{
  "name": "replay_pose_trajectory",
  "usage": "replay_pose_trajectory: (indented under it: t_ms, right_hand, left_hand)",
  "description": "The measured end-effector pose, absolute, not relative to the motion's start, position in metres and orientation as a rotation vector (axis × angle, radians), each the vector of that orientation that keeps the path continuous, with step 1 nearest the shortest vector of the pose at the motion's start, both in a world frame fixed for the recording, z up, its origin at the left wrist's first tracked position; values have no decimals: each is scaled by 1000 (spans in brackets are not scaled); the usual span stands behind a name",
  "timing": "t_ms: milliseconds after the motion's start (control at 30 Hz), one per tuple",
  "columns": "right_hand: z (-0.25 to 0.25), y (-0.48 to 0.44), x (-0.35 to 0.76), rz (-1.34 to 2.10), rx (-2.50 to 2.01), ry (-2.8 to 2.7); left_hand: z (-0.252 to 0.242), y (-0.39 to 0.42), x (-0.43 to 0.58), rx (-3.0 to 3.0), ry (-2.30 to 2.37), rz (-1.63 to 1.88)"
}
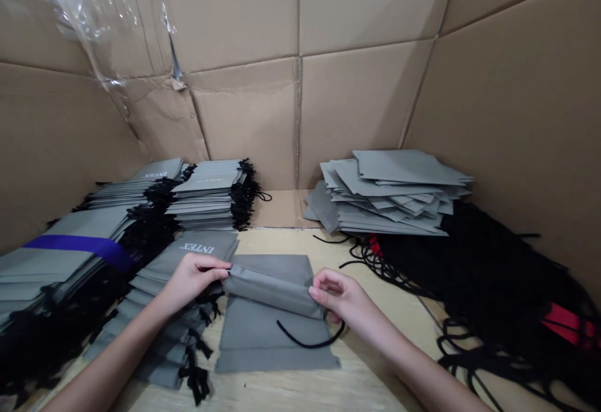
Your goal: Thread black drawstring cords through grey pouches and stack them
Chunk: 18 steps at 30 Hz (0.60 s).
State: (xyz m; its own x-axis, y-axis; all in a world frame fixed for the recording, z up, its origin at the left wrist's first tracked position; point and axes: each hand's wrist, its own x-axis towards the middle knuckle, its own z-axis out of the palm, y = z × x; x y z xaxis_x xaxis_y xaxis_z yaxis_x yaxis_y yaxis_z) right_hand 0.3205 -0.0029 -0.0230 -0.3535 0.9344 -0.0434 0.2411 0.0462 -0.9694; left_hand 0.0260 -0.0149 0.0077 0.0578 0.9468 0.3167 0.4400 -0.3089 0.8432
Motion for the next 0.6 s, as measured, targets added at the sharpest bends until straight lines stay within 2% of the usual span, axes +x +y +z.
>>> replay_pose_trajectory:
  t_ms: [600]
  right_hand:
    - [-17,-9,318,1355,-1294,-1490]
  left_hand:
    - [14,-23,28,1845,1307,1234]
